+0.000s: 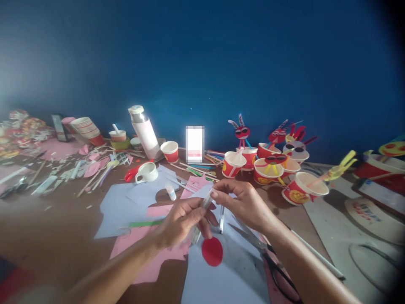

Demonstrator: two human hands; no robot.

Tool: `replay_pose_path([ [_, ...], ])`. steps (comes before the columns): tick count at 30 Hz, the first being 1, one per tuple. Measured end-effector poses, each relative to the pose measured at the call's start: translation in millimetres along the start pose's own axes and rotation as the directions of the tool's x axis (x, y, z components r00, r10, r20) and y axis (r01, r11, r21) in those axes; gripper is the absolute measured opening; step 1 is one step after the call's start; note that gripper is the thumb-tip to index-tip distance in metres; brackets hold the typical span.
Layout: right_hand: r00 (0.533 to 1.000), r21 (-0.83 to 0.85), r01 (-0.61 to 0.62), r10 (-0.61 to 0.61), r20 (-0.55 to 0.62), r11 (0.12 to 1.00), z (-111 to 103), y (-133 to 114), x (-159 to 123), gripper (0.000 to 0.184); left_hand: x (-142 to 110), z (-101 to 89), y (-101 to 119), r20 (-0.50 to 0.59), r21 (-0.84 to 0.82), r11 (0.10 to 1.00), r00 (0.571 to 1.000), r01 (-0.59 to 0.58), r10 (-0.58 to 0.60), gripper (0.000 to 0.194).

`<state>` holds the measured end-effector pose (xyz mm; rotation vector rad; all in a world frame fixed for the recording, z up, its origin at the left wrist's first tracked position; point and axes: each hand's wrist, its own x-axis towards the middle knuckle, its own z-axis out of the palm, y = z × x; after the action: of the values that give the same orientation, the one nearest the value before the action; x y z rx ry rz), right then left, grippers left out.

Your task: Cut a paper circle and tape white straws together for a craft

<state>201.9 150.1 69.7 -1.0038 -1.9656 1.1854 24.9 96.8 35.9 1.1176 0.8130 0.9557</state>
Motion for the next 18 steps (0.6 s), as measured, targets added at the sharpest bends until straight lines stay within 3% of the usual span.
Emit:
replay_pose_path([
  [5,1.000,-0.037,-0.006,0.007,0.022,0.999,3.1,-5.7,-4.6,0.016,0.4,0.4,2.5,0.034,0.055,0.998,0.999,0.001,-0.003,0.024],
  [9,0.991,-0.097,0.063,-0.073,-0.111,0.993,-3.5,-12.0,-9.0,0.017,-3.9,-2.3,10.7,0.043,0.177,0.983,0.998,0.045,-0.054,0.028],
  [13,0.975,0.027,0.095,-0.088,-0.202,0.995,-7.8,-9.0,-7.9,0.021,-9.3,-5.0,17.0,-0.008,0.266,0.961,0.997,0.079,-0.080,0.030],
  [18,0.996,0.202,0.081,-0.073,-0.047,0.976,-2.1,-4.2,-6.4,0.023,-8.8,-3.5,18.6,-0.019,0.263,0.962,0.997,0.075,-0.072,0.027],
])
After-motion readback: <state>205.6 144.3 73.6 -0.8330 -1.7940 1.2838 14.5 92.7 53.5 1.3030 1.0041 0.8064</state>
